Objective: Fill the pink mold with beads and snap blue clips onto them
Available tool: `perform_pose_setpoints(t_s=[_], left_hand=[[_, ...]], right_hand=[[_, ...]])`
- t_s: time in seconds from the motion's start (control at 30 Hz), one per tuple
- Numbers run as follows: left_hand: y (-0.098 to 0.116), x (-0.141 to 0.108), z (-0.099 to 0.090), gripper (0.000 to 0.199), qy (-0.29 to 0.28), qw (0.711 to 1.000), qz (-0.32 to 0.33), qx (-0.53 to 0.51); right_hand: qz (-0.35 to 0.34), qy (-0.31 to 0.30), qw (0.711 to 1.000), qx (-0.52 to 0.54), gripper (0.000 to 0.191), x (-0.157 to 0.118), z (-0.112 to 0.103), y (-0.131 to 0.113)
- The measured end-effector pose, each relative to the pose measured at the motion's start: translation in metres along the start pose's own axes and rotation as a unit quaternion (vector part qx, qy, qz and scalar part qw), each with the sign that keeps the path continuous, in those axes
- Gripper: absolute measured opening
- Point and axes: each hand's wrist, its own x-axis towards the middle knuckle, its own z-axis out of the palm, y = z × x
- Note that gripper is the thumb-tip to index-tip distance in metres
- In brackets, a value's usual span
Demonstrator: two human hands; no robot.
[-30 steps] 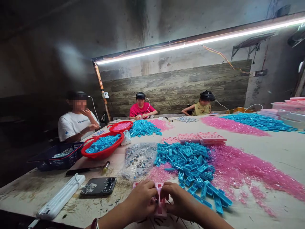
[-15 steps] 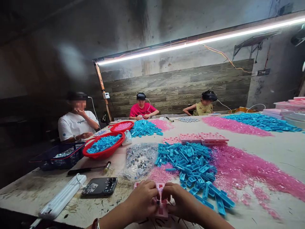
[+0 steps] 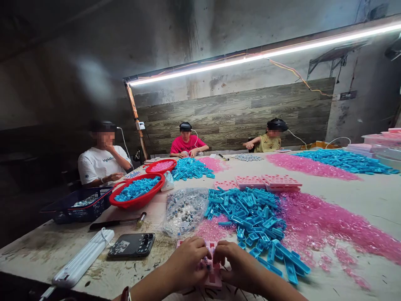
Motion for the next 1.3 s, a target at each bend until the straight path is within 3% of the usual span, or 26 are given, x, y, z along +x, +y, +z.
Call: perform_pose_setpoints(t_s=[0.53, 0.87, 1.1, 1.3], left_hand=[[-0.003, 0.000, 0.002, 0.023, 0.015, 1.000, 0.009, -0.005], [-0.008, -0.003, -0.014, 0.025, -0.013, 0.998, 0.035, -0.052], [-0.016, -0.004, -0.012, 0.032, -0.014, 0.995, 0.049, -0.082], [-0.016, -0.003, -0.012, 0.025, -0.009, 0.994, 0.055, -0.092]], right_hand=[[-0.012, 0.002, 1.000, 0.010, 0.020, 0.000, 0.001, 0.004], [-0.046, 0.044, 0.998, -0.013, 0.018, 0.000, -0.007, -0.002], [-0.050, 0.080, 0.996, 0.003, 0.016, 0.004, 0.002, -0.006], [-0.066, 0.061, 0.995, 0.034, 0.020, 0.007, 0.008, -0.007]])
